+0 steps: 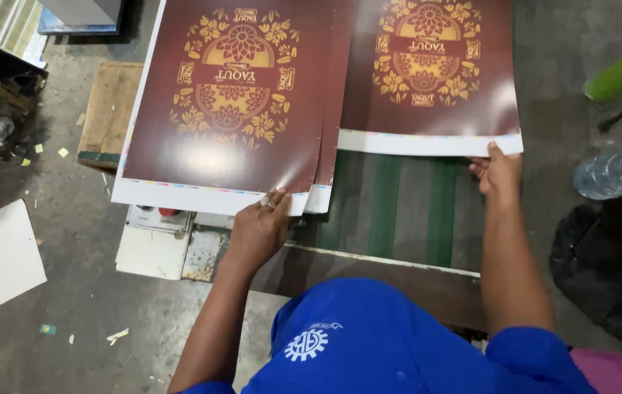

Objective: The person repeatedly picks up large printed sheets from a stack on a table and places them onto a separate pile on the right side. The sheets feature a maroon background with a gold decorative design. The person handles the sheets by hand, moving them one by one in a continuous workflow.

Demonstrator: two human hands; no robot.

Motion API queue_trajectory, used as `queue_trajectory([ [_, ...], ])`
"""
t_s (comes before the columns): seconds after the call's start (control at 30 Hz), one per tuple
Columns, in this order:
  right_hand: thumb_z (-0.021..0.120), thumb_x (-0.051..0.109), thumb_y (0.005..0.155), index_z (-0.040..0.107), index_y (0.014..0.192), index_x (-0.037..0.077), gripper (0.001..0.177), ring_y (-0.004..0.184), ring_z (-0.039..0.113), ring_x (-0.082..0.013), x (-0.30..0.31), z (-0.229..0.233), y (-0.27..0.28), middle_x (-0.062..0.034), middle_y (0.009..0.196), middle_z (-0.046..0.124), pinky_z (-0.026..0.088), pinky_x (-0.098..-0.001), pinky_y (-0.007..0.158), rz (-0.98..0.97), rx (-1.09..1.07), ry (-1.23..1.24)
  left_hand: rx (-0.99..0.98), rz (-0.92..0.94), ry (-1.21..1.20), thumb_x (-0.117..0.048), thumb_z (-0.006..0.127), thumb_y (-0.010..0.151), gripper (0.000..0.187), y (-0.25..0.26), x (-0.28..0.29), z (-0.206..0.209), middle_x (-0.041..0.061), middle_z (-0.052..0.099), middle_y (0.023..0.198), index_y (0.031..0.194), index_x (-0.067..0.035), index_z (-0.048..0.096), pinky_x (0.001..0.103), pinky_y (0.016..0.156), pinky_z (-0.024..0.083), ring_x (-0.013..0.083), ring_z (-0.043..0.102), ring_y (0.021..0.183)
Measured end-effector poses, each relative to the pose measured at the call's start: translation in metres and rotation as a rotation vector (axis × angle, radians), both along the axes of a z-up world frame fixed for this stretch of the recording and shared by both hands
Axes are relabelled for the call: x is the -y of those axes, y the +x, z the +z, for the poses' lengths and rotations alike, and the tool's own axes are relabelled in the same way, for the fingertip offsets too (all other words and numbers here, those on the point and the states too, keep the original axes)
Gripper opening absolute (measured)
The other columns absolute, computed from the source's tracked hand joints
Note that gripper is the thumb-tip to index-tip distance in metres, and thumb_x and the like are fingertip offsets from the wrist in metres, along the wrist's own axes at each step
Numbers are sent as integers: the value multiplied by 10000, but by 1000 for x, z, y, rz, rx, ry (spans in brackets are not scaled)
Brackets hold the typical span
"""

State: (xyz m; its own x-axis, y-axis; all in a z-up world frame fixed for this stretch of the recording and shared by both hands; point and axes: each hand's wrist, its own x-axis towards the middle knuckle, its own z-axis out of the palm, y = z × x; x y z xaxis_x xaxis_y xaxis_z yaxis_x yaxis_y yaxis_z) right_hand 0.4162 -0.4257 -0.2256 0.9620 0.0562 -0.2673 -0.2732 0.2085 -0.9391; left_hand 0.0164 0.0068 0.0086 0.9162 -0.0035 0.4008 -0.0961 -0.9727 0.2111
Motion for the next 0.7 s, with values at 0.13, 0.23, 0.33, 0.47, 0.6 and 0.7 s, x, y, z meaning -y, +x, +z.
queue_trajectory([
  [0.13, 581, 216, 1116, 542, 1313, 47, 263, 753, 734, -209, -24, 27, 34, -116, 966, 725, 559, -307, 560, 26, -8, 13, -27, 9, 32, -62, 655, 856, 342, 0, 1, 7, 213, 735, 1185, 1188, 20, 682, 435, 885, 593, 347, 739, 1066],
  [0.23, 595, 252, 1115, 553, 1316, 31, 301, 801, 757, -225, -39, 63, 20, -110, 1010, 738, 585, -329, 591, 48, -51, 89, -35, 24, -48, -58, 671, 847, 328, -2, -1, 8, 216, 743, 1179, 1167, 6, 695, 449, 840, 587, 353, 739, 1034],
  [0.33, 557, 278, 1072, 498, 1371, 85, 361, 859, 762, -214, -54, 90, -31, -107, 1038, 736, 602, -326, 624, 91, -35, 61, 109, 77, -76, 6, 650, 865, 332, -5, -3, 8, 194, 747, 1190, 1195, 1, 684, 429, 878, 602, 328, 749, 1079],
  [0.47, 647, 207, 1017, 427, 1523, 44, 576, 892, 732, -204, -95, 125, -147, -155, 1131, 736, 557, -314, 637, 227, 83, -64, 293, 56, -156, 40, 657, 850, 413, 2, 20, 29, 229, 749, 1168, 1263, 45, 679, 417, 789, 594, 297, 742, 915],
  [0.6, 765, 200, 910, 195, 1565, 143, 870, 1099, 686, -192, -137, 190, -256, -106, 1322, 650, 600, -335, 812, 915, 224, 162, 319, -199, -169, 12, 674, 866, 459, 25, 72, 19, 244, 698, 1257, 1317, 83, 624, 422, 910, 596, 333, 745, 1118],
  [0.7, 601, 208, 1034, 437, 1501, 47, 520, 1256, 622, -155, -136, 139, -288, -58, 1419, 601, 547, -315, 1023, 736, 150, 267, 168, -309, -112, -146, 724, 839, 506, 41, 106, 12, 246, 683, 1313, 1282, 73, 617, 448, 1070, 543, 359, 679, 1234],
])
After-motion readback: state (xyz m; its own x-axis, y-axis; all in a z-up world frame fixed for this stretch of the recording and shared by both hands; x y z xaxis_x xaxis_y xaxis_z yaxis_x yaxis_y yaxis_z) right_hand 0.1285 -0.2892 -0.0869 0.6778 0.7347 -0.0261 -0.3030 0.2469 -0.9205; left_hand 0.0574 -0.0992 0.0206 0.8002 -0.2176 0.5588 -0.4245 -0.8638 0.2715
